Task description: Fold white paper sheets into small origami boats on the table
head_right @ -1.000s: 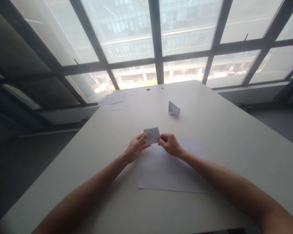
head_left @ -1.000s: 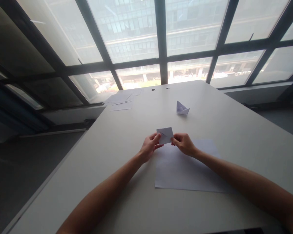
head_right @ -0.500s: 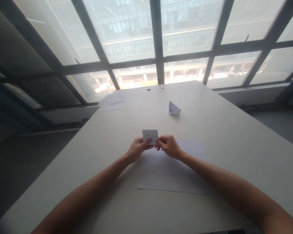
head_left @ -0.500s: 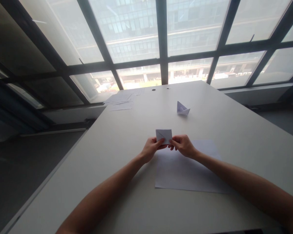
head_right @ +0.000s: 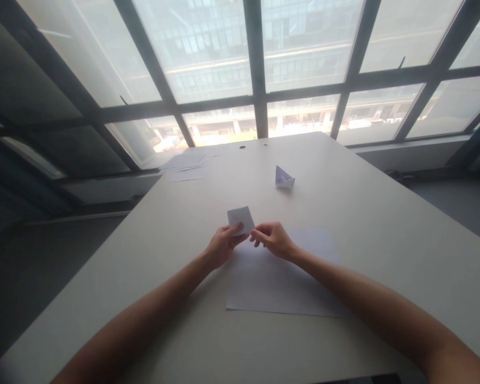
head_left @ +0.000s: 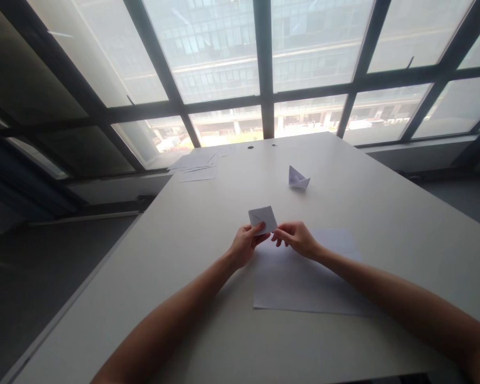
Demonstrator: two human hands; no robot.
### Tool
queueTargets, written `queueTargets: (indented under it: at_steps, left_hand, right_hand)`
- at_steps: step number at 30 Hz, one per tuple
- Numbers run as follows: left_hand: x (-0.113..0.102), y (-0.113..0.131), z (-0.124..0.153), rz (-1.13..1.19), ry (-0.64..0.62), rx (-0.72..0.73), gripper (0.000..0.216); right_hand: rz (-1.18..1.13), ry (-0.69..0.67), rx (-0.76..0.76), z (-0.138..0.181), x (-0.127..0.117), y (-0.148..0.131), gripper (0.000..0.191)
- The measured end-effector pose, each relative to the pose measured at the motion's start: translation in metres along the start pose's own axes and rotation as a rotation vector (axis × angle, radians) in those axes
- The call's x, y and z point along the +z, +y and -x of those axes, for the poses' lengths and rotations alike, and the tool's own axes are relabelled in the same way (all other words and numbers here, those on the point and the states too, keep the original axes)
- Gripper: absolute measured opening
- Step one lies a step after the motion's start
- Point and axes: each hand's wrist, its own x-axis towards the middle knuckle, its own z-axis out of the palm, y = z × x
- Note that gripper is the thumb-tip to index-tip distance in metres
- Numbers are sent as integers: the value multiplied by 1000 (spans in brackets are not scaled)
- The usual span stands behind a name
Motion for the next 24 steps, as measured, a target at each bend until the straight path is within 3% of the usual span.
queueTargets:
  at_steps: [9,13,16,20,24]
  left_hand:
    - [4,-3,4,-24,-68,43,35]
    - [4,-2,3,2,53,45,37]
    - [5,-4,2,62,113,13,36]
    - [5,-6,0,73,128,31,36]
    - [0,-3,-5,139,226,67,32]
  right_hand:
    - [15,12,-53,5,3,-4,42]
    - [-60,-56,6,2,2,2,53]
    - [-125,18,14,-1,2,6,61]
    - [16,29,-35,1,3,5,46]
    - [91,70,-39,4,3,3,28]
